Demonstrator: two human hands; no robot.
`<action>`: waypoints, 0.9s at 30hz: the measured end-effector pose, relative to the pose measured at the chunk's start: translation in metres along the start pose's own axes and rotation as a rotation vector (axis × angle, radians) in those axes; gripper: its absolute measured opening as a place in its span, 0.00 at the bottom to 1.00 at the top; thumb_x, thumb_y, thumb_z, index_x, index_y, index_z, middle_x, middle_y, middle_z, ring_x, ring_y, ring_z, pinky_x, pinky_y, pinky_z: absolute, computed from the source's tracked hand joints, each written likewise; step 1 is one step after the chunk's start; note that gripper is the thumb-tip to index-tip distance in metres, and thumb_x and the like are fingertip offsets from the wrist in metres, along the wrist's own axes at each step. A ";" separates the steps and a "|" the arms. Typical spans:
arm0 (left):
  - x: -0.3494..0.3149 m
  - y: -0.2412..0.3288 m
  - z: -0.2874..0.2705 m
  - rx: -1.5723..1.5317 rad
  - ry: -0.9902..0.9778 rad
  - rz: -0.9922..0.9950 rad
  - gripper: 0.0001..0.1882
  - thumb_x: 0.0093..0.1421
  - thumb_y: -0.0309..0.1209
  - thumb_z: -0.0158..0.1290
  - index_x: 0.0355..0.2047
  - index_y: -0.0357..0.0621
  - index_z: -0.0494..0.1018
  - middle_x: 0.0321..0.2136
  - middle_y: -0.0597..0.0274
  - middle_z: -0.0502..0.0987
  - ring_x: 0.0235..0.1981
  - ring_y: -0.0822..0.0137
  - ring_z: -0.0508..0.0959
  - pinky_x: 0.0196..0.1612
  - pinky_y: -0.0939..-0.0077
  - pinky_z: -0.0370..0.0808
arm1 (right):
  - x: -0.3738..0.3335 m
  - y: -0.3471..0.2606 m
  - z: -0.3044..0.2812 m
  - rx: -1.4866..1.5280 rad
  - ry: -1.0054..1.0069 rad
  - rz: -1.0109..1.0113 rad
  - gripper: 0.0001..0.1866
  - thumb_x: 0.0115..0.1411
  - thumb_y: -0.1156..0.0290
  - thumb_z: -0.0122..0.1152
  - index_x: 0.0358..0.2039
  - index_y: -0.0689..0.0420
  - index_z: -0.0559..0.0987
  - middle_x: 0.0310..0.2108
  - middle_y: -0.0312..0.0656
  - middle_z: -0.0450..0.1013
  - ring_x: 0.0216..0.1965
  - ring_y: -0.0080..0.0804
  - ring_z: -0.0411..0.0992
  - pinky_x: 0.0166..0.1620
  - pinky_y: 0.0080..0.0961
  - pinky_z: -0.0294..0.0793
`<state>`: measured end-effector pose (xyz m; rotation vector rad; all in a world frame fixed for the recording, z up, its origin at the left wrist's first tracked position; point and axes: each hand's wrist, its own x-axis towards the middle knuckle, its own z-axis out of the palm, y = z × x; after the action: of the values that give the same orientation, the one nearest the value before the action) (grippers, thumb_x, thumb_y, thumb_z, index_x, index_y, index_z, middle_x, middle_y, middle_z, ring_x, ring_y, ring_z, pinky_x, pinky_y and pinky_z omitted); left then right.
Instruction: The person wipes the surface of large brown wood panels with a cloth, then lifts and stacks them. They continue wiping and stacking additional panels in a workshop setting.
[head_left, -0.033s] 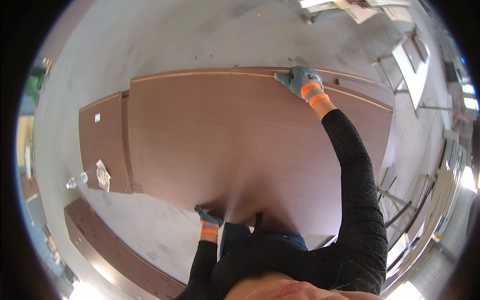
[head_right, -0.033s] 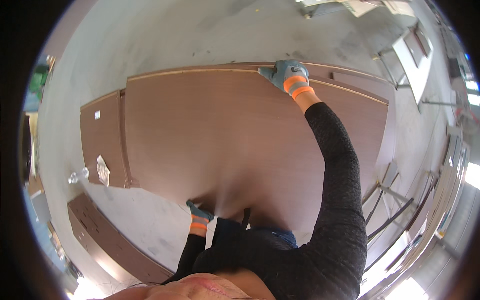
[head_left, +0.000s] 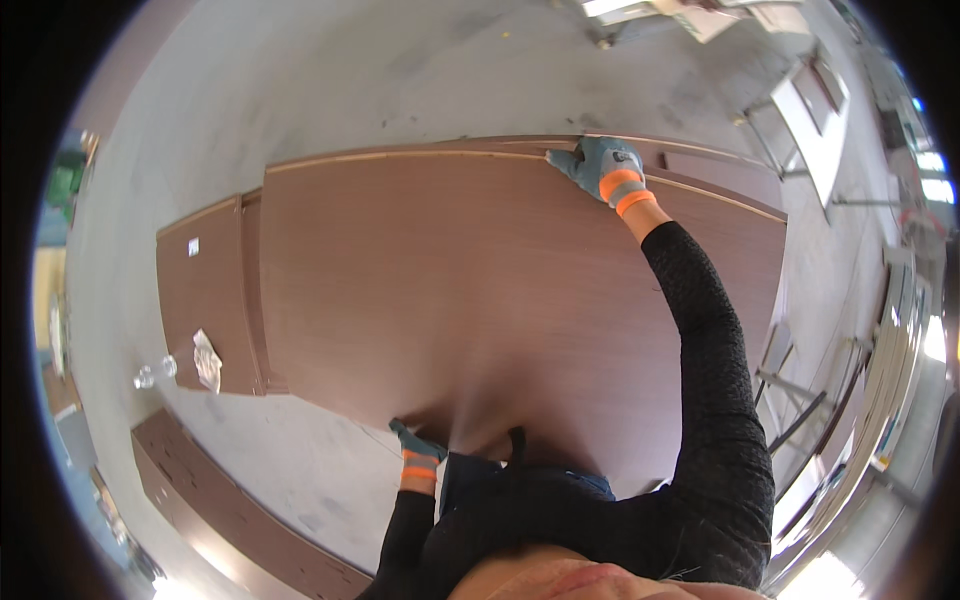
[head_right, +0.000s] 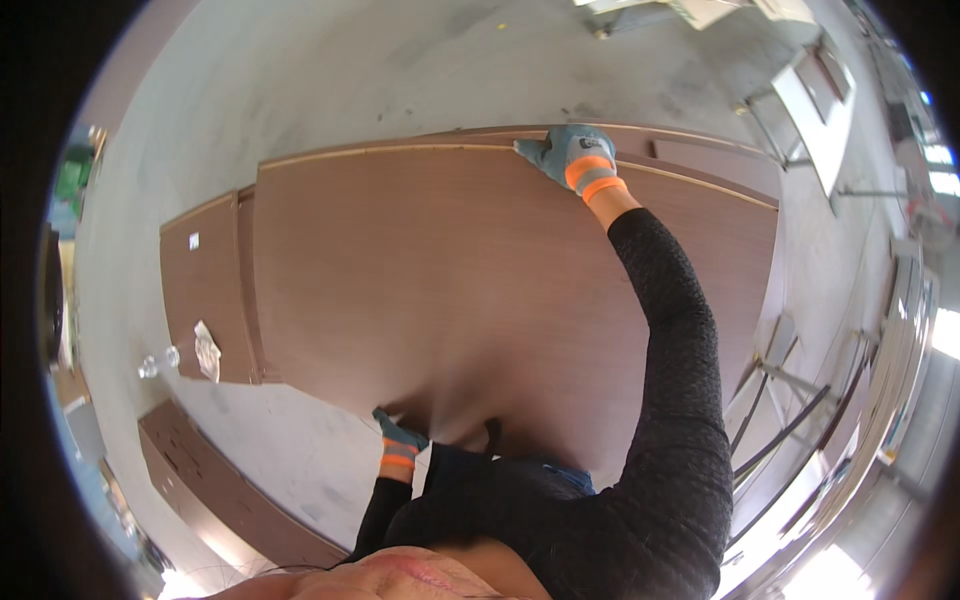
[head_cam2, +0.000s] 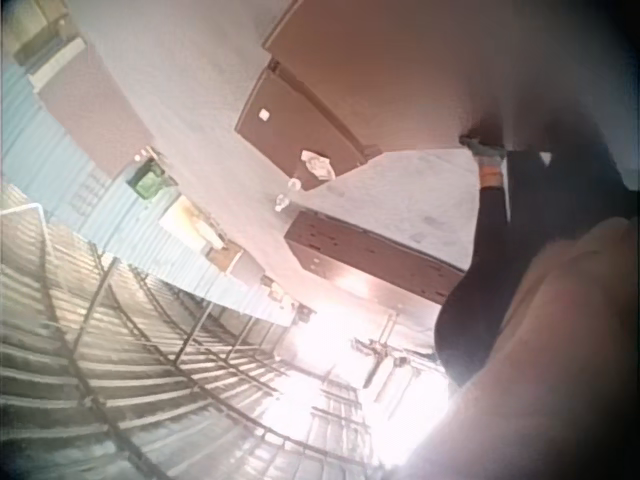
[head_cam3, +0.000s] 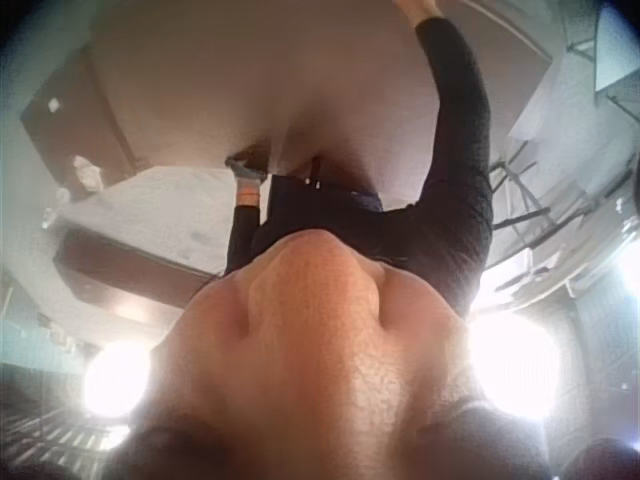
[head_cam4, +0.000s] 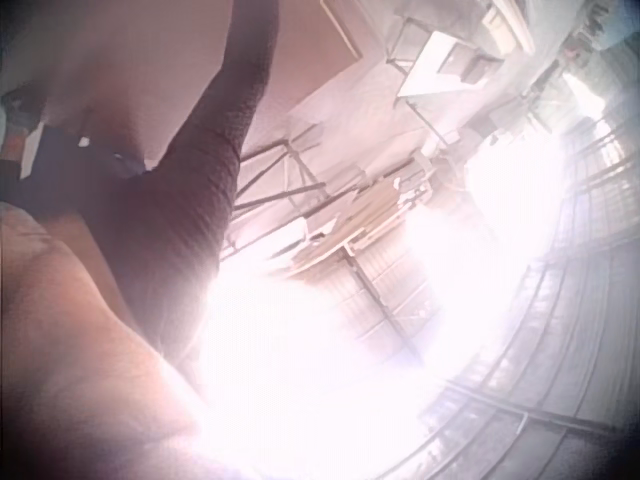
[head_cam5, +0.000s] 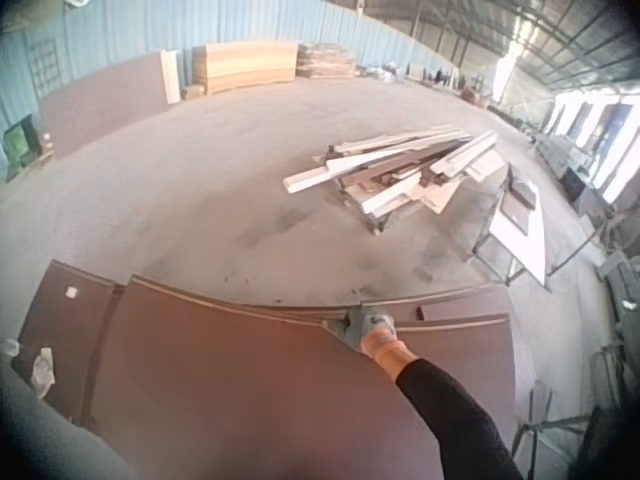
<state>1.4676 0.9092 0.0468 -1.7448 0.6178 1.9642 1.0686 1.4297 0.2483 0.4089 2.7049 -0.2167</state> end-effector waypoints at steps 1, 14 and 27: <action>0.000 0.003 -0.015 0.107 -0.019 0.048 0.53 0.58 0.81 0.42 0.64 0.49 0.70 0.66 0.55 0.70 0.67 0.51 0.68 0.71 0.48 0.63 | -0.023 0.014 -0.008 0.013 0.007 0.031 0.39 0.63 0.28 0.51 0.35 0.56 0.87 0.35 0.47 0.84 0.41 0.49 0.82 0.45 0.43 0.80; -0.089 -0.028 -0.013 0.836 -0.642 0.094 0.52 0.62 0.79 0.37 0.72 0.55 0.62 0.73 0.62 0.62 0.72 0.50 0.61 0.70 0.41 0.62 | -0.409 0.218 0.007 0.219 0.394 0.488 0.32 0.65 0.31 0.50 0.39 0.44 0.90 0.40 0.40 0.85 0.45 0.44 0.82 0.49 0.40 0.81; -0.135 -0.220 -0.010 1.390 -0.916 -0.076 0.53 0.60 0.80 0.38 0.74 0.56 0.60 0.74 0.63 0.60 0.73 0.50 0.60 0.70 0.41 0.63 | -0.884 0.386 0.142 0.286 0.632 1.133 0.34 0.65 0.33 0.49 0.40 0.51 0.88 0.39 0.50 0.84 0.44 0.50 0.82 0.49 0.45 0.79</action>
<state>1.6209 1.0756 0.1712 -0.0166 1.0847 1.3361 2.0181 1.5422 0.4409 2.2681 2.4687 -0.1439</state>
